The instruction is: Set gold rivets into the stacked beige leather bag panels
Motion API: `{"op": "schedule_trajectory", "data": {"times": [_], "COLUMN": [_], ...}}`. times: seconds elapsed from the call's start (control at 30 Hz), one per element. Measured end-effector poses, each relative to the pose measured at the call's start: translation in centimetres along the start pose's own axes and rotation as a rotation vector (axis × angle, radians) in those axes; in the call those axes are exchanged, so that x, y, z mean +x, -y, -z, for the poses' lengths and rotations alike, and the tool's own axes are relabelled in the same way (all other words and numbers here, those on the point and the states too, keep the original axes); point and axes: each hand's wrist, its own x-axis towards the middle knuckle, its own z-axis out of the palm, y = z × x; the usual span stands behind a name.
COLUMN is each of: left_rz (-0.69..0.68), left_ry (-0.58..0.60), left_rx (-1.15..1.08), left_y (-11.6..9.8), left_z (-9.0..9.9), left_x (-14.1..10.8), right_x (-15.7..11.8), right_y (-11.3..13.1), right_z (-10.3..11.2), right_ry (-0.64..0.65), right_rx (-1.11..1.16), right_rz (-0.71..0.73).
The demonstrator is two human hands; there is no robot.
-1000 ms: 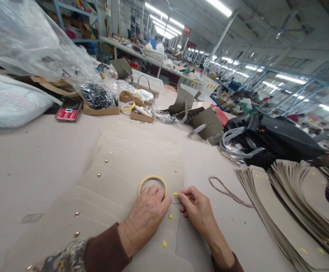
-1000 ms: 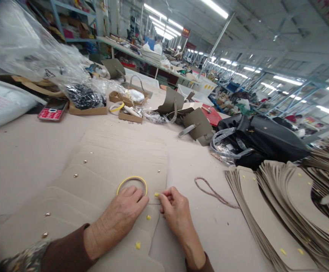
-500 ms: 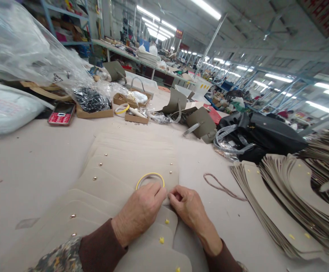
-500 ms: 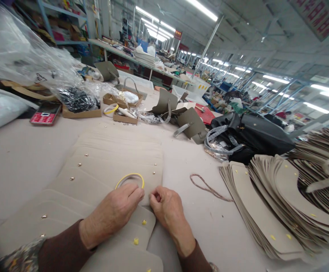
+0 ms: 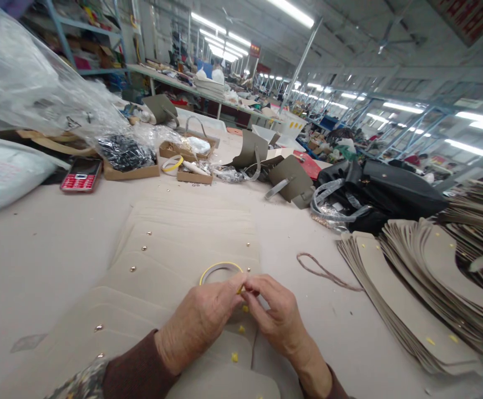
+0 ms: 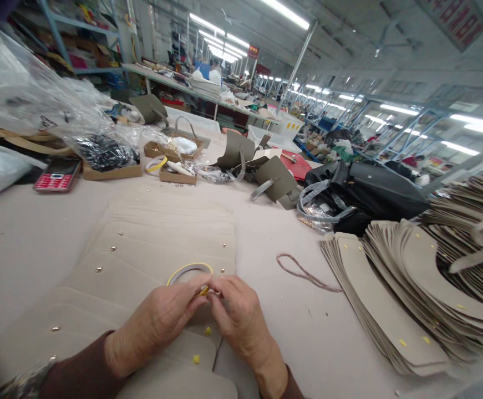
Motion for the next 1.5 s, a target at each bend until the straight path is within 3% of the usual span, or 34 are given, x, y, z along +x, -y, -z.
{"op": "schedule_trajectory", "data": {"times": [0.23,0.37,0.43,0.57,0.67,0.87,1.23,1.43,1.5], "left_rz": [0.062,0.109,0.102,0.037,0.048,0.132,0.164,0.185,0.182], "left_ry": [0.123,0.146,0.107,0.023,0.079,0.365,0.418,0.423,0.43], "left_rx": [-0.067,-0.033,-0.01,0.005,0.105,0.283,0.224,0.247,0.256], "left_y": [0.0,-0.1,-0.2,-0.7,-0.8,-0.3,-0.5,-0.5,-0.5], "left_z": [-0.1,0.2,0.3,0.1,-0.2,-1.0,-0.9,-0.9,-0.9], "left_x": [-0.3,-0.1,0.0,0.3,0.3,0.3,0.2,0.0,0.1], "right_x": [-0.1,-0.4,-0.4,0.2,0.8,1.6,2.5,1.1,0.6], "right_y": [-0.5,-0.3,-0.2,-1.0,-2.5,-4.4,-4.3,-4.6,-4.3], "right_z": [-0.7,-1.3,-1.6,-1.6,-0.9,-0.4,-1.4,-1.2,-1.1], "right_ry": [-0.046,-0.11,-0.112,-0.129,-0.161,-0.108,0.021,-0.07,-0.085], "right_rx": [-0.137,-0.153,-0.044,0.385,0.539,0.466,0.038,0.199,0.232], "right_rz": [0.061,-0.006,-0.172,-0.668,-0.83,-0.819,-0.657,-0.791,-0.771]}}
